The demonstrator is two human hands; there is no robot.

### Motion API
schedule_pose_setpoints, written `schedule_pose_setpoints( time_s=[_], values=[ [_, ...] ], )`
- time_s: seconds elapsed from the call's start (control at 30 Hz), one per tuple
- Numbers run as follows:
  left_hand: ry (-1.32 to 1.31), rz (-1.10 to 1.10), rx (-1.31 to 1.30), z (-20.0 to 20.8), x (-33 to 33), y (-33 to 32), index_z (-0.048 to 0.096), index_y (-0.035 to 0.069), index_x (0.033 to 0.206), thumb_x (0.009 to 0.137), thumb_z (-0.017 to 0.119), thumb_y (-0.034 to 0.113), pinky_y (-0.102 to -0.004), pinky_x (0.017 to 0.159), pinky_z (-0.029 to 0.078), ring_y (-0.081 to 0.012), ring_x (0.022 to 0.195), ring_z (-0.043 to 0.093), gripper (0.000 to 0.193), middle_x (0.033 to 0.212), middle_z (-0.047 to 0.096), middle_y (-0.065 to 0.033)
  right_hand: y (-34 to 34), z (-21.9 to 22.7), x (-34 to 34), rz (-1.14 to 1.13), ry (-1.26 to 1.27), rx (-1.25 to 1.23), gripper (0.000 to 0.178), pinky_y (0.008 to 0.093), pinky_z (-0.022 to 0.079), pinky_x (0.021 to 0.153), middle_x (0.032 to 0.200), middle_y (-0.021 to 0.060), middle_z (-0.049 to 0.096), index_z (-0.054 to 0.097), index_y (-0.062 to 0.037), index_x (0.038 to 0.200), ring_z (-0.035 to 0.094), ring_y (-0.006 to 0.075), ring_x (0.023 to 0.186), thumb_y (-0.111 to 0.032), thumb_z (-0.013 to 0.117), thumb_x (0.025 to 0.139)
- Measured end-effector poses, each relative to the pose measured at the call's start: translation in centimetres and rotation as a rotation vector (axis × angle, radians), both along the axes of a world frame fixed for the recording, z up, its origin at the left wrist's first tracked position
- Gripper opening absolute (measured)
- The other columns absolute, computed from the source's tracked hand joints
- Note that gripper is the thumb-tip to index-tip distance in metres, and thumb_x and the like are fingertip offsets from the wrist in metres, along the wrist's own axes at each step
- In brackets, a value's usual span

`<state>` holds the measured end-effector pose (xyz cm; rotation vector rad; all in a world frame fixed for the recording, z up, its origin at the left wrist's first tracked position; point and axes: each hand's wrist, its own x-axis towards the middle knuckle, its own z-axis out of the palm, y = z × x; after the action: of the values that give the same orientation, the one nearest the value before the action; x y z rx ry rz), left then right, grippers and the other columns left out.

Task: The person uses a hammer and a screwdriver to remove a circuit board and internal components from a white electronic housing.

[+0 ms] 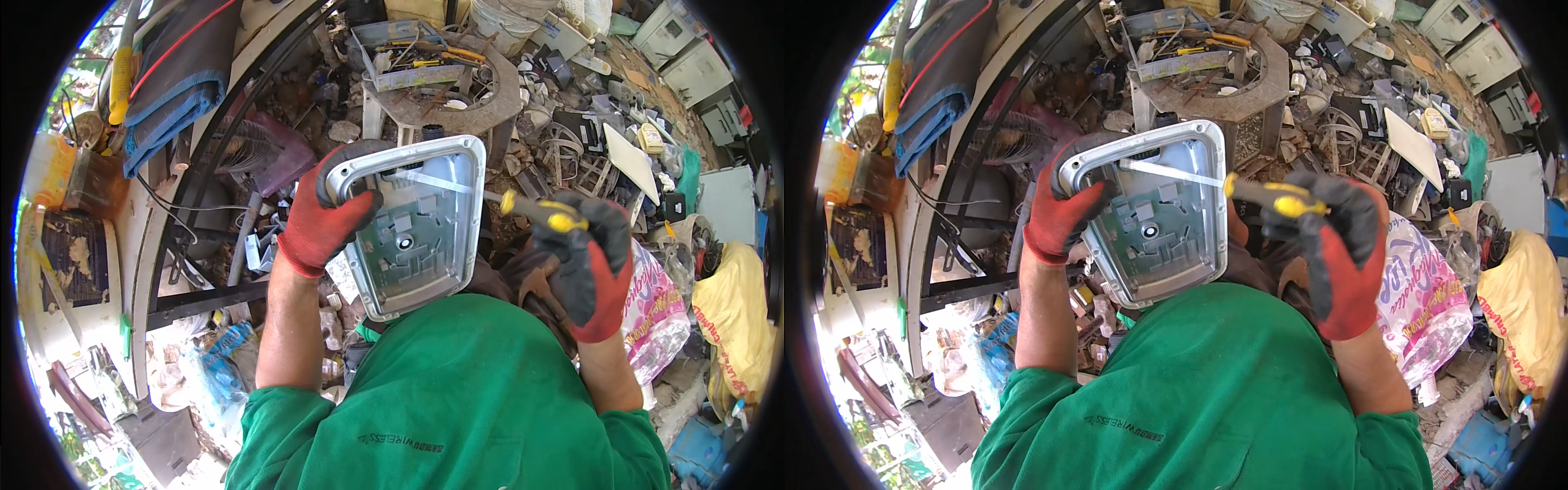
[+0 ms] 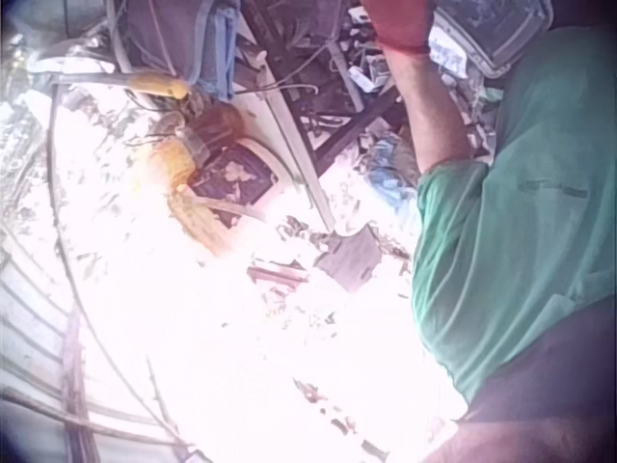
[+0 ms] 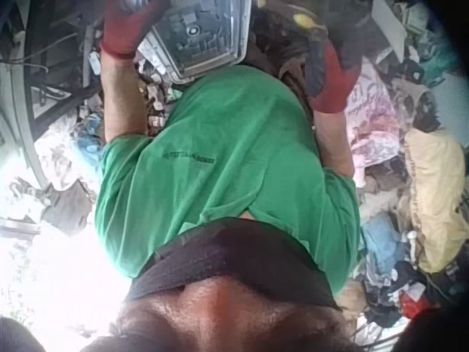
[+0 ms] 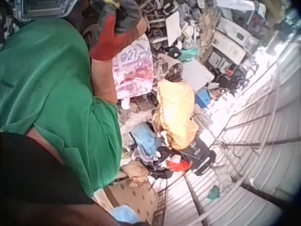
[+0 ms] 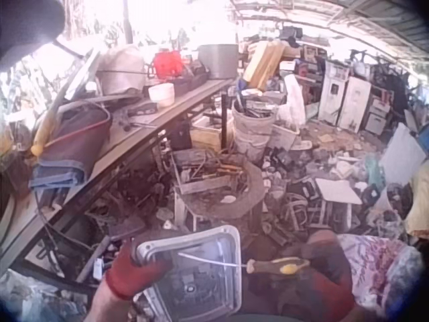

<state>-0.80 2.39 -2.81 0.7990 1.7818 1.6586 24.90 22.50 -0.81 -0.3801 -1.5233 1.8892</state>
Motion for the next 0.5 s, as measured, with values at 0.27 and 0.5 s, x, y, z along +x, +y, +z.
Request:
schedule_pose_setpoints(
  time_s=[0.27,0.5],
  values=[
    [0.088,0.065,-0.085,1.4,1.0,0.9,0.066,0.0,0.123,0.079,0.076,0.004,-0.0274,0.079,0.055,-0.0099,0.088,0.066,0.045,0.103,0.073,-0.0053,-1.2,-0.7,-0.3,-0.116,0.012,0.901,0.052,0.0432,0.055,0.095,0.125,0.0244,0.063,0.049,0.0044,0.131,0.066,0.0364,0.113,0.011,0.066,0.083],
    [0.024,0.146,-0.148,2.1,1.9,1.3,0.067,0.001,0.122,0.08,0.08,0.005,-0.0252,0.076,0.054,-0.0085,0.085,0.065,0.044,0.1,0.073,-0.0036,-1.8,0.8,-0.6,-0.071,0.004,1.025,0.049,0.0427,0.055,0.096,0.121,0.0246,0.065,0.056,0.0049,0.123,0.067,0.0388,0.112,0.012,0.072,0.077]
  ],
)
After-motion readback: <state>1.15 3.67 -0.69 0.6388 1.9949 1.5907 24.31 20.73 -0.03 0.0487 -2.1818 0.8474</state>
